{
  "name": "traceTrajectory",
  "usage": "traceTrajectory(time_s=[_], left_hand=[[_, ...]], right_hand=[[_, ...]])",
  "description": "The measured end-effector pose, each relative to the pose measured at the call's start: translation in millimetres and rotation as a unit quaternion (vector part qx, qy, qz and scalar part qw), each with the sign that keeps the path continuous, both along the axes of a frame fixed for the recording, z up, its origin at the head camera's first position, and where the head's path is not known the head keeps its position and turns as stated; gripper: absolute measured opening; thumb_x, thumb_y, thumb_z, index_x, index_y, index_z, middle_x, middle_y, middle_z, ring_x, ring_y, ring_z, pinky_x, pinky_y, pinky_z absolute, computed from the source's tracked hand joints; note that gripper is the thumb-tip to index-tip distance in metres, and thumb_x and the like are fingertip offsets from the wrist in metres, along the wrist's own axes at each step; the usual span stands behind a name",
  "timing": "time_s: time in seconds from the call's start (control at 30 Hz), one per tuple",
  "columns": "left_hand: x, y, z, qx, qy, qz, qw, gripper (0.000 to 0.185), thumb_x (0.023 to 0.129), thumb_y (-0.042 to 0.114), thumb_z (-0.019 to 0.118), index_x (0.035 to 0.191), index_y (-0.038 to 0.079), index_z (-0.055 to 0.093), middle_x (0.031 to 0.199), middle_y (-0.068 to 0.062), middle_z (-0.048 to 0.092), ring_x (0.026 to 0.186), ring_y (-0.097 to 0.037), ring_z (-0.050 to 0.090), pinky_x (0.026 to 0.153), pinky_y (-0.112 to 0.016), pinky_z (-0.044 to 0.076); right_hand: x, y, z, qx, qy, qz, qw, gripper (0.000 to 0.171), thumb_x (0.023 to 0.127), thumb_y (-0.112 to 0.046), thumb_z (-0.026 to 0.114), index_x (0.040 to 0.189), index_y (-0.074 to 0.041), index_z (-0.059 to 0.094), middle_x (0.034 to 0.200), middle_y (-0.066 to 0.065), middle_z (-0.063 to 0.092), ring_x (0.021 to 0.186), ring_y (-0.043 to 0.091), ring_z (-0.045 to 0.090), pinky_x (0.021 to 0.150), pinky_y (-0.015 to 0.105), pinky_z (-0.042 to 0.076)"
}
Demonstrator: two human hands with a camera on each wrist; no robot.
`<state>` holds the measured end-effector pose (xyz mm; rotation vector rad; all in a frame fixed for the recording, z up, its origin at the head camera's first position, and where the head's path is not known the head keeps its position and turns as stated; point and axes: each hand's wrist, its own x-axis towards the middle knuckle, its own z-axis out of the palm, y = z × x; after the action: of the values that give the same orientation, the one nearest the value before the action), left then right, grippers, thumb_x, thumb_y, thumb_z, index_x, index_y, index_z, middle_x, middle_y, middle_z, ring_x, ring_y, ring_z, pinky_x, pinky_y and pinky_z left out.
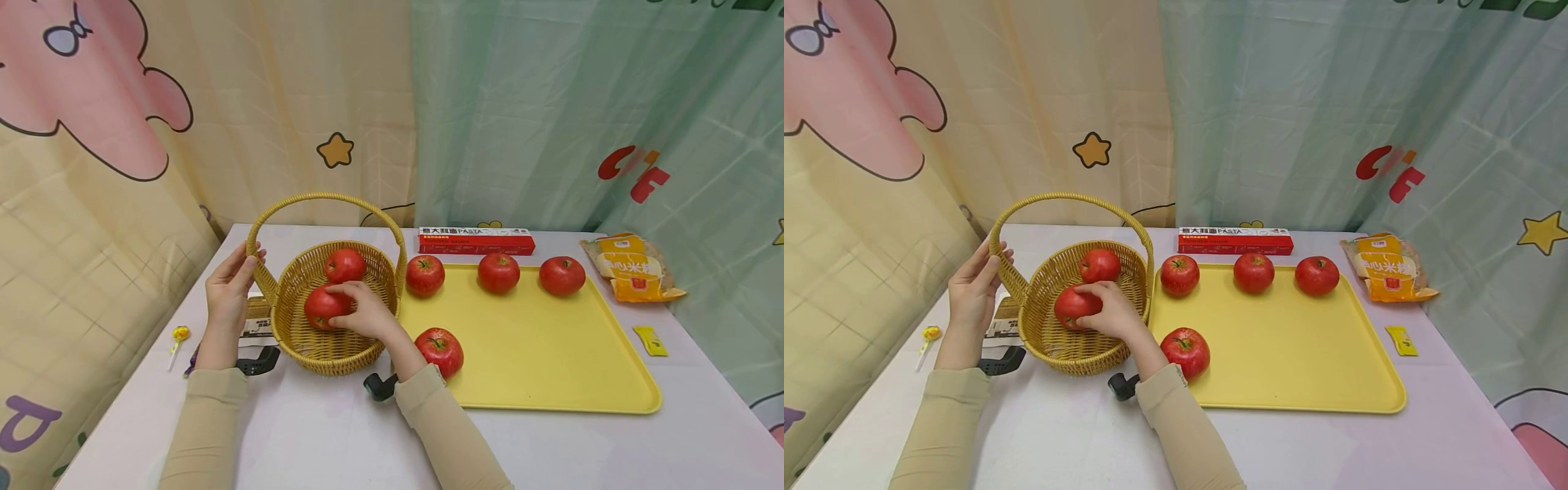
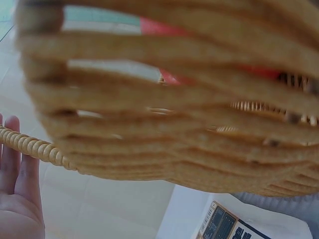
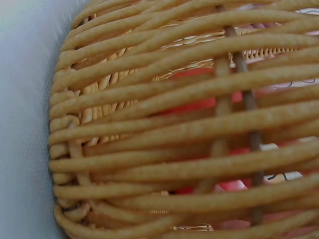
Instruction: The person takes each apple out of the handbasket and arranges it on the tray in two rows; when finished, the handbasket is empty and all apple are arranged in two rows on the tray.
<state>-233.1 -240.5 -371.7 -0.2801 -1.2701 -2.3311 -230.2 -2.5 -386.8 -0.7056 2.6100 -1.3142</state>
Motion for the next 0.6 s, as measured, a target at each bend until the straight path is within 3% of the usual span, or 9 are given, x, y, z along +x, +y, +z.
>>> traceTrajectory(time_s=[0.2, 0.4, 0.6], left_hand=[[0.0, 0.3, 0.2, -0.003, -0.004, 0.001, 1.0, 0.03, 0.086, -0.003, 0.061, 0.116, -0.001, 0.065, 0.105, -0.009, 0.069, 0.094, -0.02, 0.067, 0.088, -0.029, 0.05], [-0.1, 0.1, 0.3, -0.003, -0.007, 0.005, 1.0, 0.031, 0.086, -0.003, 0.062, 0.116, -0.001, 0.064, 0.105, -0.01, 0.069, 0.094, -0.02, 0.067, 0.088, -0.029, 0.05], [0.3, -0.1, 0.6, -0.001, -0.011, 0.005, 0.9999, 0.031, 0.086, -0.003, 0.062, 0.117, -0.001, 0.064, 0.105, -0.01, 0.069, 0.094, -0.02, 0.067, 0.088, -0.029, 0.05]], right_hand=[[0.4, -1.4, -0.9, 0.011, 0.014, 0.007, 1.0, 0.056, 0.079, -0.024, 0.076, 0.13, -0.023, 0.054, 0.138, 0.005, 0.042, 0.125, 0.023, 0.043, 0.103, 0.044, 0.037], [-0.1, -3.3, -3.0, 0.016, 0.03, 0.043, 0.999, 0.059, 0.079, -0.023, 0.076, 0.132, -0.02, 0.049, 0.144, 0.002, 0.038, 0.128, 0.021, 0.04, 0.104, 0.043, 0.037], [1.0, -4.3, -2.9, 0.033, 0.03, 0.043, 0.998, 0.063, 0.08, -0.025, 0.076, 0.136, -0.025, 0.047, 0.139, 0.004, 0.038, 0.122, 0.024, 0.046, 0.1, 0.045, 0.041]])
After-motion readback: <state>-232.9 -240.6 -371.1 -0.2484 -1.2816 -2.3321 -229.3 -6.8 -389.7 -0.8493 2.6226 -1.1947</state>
